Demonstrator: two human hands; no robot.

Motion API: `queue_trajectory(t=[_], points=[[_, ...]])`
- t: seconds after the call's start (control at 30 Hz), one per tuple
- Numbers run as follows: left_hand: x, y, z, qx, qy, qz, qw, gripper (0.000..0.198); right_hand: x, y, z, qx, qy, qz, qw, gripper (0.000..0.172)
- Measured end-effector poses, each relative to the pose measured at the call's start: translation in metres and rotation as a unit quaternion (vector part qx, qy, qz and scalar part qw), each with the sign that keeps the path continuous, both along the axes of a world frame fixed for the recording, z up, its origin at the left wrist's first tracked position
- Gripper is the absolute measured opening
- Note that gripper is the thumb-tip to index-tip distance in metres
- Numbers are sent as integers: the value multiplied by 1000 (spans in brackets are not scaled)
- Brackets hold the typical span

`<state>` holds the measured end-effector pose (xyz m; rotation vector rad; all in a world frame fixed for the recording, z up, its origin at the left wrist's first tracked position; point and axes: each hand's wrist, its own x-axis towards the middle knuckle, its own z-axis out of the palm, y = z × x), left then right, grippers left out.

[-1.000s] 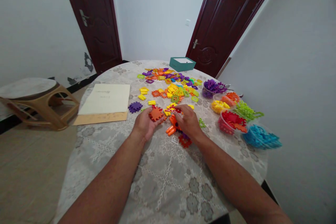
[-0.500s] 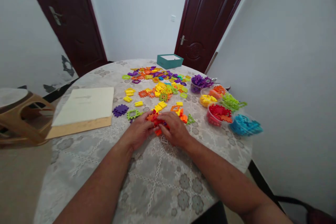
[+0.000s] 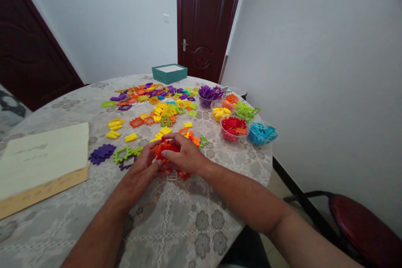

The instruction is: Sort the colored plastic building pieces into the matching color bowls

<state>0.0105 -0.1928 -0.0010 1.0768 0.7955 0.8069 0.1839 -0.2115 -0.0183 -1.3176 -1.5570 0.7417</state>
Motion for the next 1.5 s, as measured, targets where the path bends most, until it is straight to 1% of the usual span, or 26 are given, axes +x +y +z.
queue_trajectory(t=[0.07, 0.1, 0.2, 0.27, 0.3, 0.37, 0.47, 0.57, 0.63, 0.7, 0.8, 0.87, 0.97, 1.07, 1.17, 1.33, 1.5], points=[[-1, 3, -2, 16, 14, -36, 999, 73, 18, -3, 19, 23, -46, -15, 999, 51], [-2, 4, -4, 29, 22, -41, 999, 76, 30, -6, 30, 38, -75, -28, 996, 52], [-6, 9, -7, 57, 42, -6, 997, 78, 74, -18, 61, 79, -146, -89, 982, 52], [-7, 11, -7, 54, 55, 18, 997, 76, 106, -29, 74, 97, -184, -147, 967, 50], [-7, 12, -6, 51, 61, 25, 996, 74, 121, -34, 78, 107, -200, -181, 957, 49], [-7, 13, -7, 46, 76, 33, 996, 70, 149, -46, 80, 112, -228, -229, 940, 49], [-7, 16, -10, 50, 102, 30, 993, 69, 182, -61, 74, 78, -267, -275, 920, 52], [-8, 18, -16, 77, 130, 10, 988, 64, 202, -70, 67, 46, -306, -301, 902, 52], [-9, 20, -19, 94, 144, -3, 985, 61, 208, -72, 61, 29, -330, -300, 895, 52], [-9, 20, -18, 95, 151, -6, 984, 61, 210, -71, 56, 8, -343, -288, 894, 52], [-9, 20, -16, 83, 153, 4, 985, 62, 208, -69, 48, -12, -342, -250, 906, 48], [-9, 20, -15, 81, 152, 7, 985, 62, 207, -69, 44, -4, -326, -239, 915, 47], [-9, 20, -16, 91, 156, -4, 983, 59, 211, -73, 39, 22, -299, -270, 915, 44], [-10, 20, -17, 99, 166, -16, 981, 56, 219, -79, 35, 36, -300, -322, 897, 38], [-10, 21, -16, 94, 167, -4, 981, 53, 222, -83, 31, 42, -304, -351, 885, 34], [-12, 22, -16, 85, 152, 43, 984, 49, 207, -85, 26, 59, -303, -333, 891, 30], [-13, 25, -19, 82, 151, 34, 984, 50, 191, -83, 22, 74, -295, -289, 908, 28]])
